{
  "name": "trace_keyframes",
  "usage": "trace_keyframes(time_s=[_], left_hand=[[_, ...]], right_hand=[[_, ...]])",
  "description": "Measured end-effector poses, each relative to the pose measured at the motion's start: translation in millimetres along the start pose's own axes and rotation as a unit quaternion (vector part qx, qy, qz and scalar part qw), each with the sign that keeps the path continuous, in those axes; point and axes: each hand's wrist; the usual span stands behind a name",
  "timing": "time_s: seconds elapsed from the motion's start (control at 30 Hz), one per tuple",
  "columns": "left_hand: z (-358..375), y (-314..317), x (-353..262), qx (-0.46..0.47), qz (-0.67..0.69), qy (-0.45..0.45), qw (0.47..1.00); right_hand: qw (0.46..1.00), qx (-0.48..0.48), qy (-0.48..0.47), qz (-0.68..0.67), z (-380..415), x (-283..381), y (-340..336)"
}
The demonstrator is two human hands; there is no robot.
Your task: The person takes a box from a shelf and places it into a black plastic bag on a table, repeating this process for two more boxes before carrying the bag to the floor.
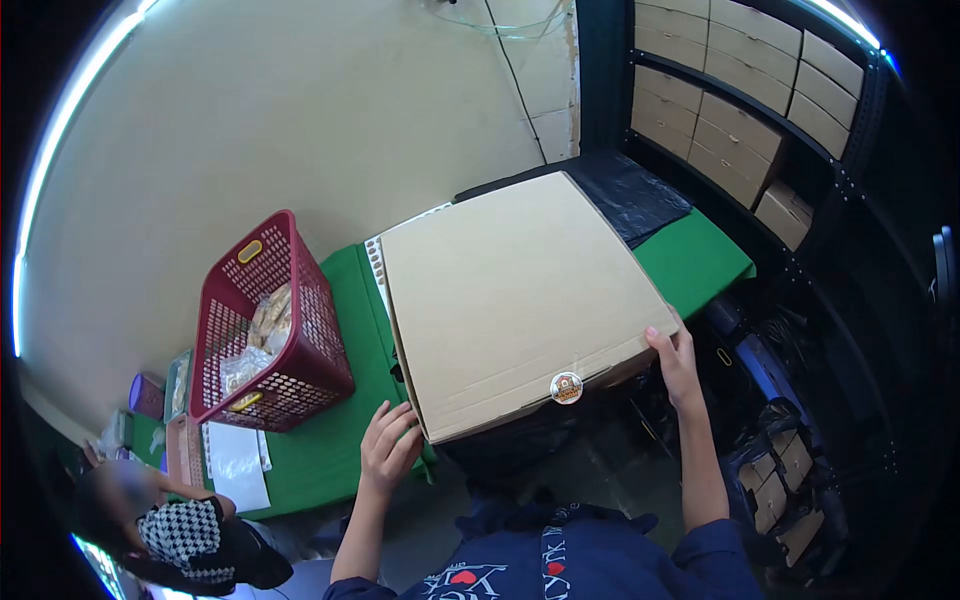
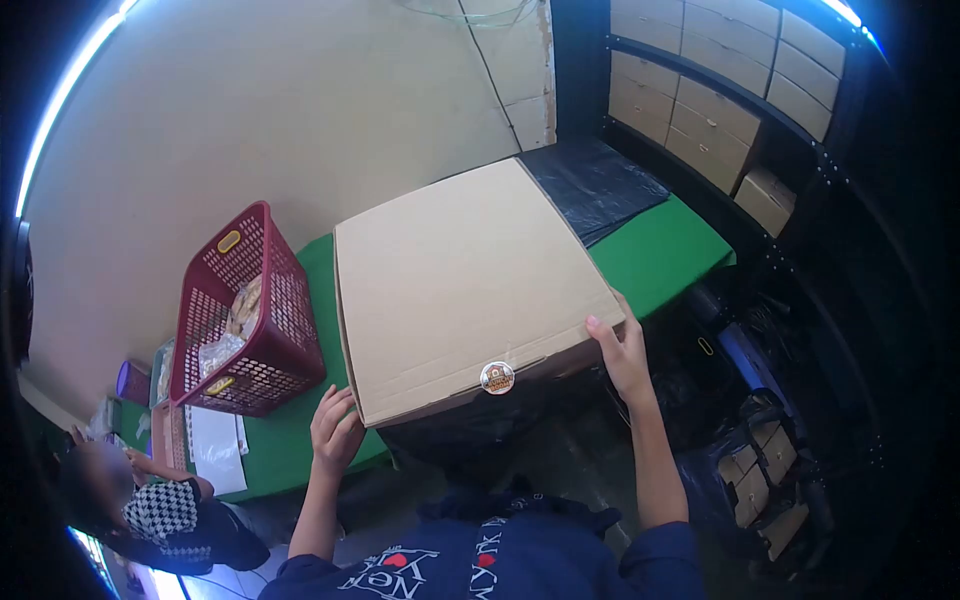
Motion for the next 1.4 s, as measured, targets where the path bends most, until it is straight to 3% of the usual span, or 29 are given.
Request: trace_keyframes(time_s=[0.13, 0.23, 0.33, 0.43, 0.47, 0.57, 0.63, 0.67, 0.77, 0.93, 1.1, 1.23, 1.27, 1.3, 1.4], left_hand=[[2.5, 8.0, 9.2, -0.105, 0.077, 0.015, 0.991], [-11.4, 0.1, 3.4, -0.008, 0.035, 0.005, 0.999], [-20.8, 5.5, 1.4, -0.045, 0.065, -0.022, 0.997], [-22.8, 8.8, 1.8, -0.061, 0.056, -0.039, 0.996], [-22.7, 8.7, -1.0, -0.059, 0.059, -0.055, 0.995], [-21.4, 8.2, -7.3, -0.055, 0.093, -0.097, 0.989], [-27.7, 8.6, -15.2, -0.059, 0.096, -0.119, 0.986], [-25.4, 9.4, -13.9, -0.052, 0.083, -0.115, 0.989], [-29.6, 13.5, -9.5, -0.055, 0.085, -0.129, 0.986], [-35.8, 21.8, 0.4, -0.069, 0.099, -0.176, 0.977], [-31.6, 34.1, 5.7, -0.179, 0.12, -0.192, 0.958], [-31.6, 57.2, 7.6, -0.225, 0.095, -0.205, 0.948], [-27.7, 76.2, 18.1, -0.303, 0.112, -0.161, 0.932], [-32.1, 78.3, 17.1, -0.311, 0.093, -0.174, 0.929], [-35.9, 79.8, 15.3, -0.319, 0.067, -0.191, 0.926]], right_hand=[[0.998, 0.001, -0.023, 0.061, 9.4, 11.2, -4.8], [0.994, 0.027, -0.004, 0.11, 10.9, 3.4, -12.1], [0.995, 0.032, -0.05, 0.08, -1.7, -32.3, -13.1], [0.971, 0.102, 0.085, -0.201, -12.4, -45.5, -31.8], [0.978, 0.039, 0.117, -0.168, -14.0, -65.0, -36.5], [0.939, 0.002, 0.341, 0.034, -4.2, -144.4, -40.1], [0.894, 0.049, 0.445, 0.028, 9.0, -149.1, -27.2], [0.897, 0.057, 0.43, -0.091, 14.5, -160.9, -22.6], [0.949, 0.032, 0.289, -0.124, -0.4, -163.0, -22.1], [0.985, -0.009, 0.171, -0.028, -33.1, -108.8, -22.5], [0.988, 0.077, 0.131, 0.012, -58.2, -68.9, -26.8], [0.98, 0.146, 0.134, -0.02, -68.9, -104.1, -32.5], [0.962, 0.148, 0.212, -0.09, -74.6, -116.9, -40.8], [0.932, 0.146, 0.289, -0.163, -74.5, -121.3, -45.0], [0.888, 0.146, 0.375, -0.225, -87.2, -156.9, -53.7]])
Point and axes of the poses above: each hand's wrist, its own z-axis away from the middle knuckle, its own y-axis out of the palm, x = y × z, and after that the axes turned 15 degrees about z, right-handed
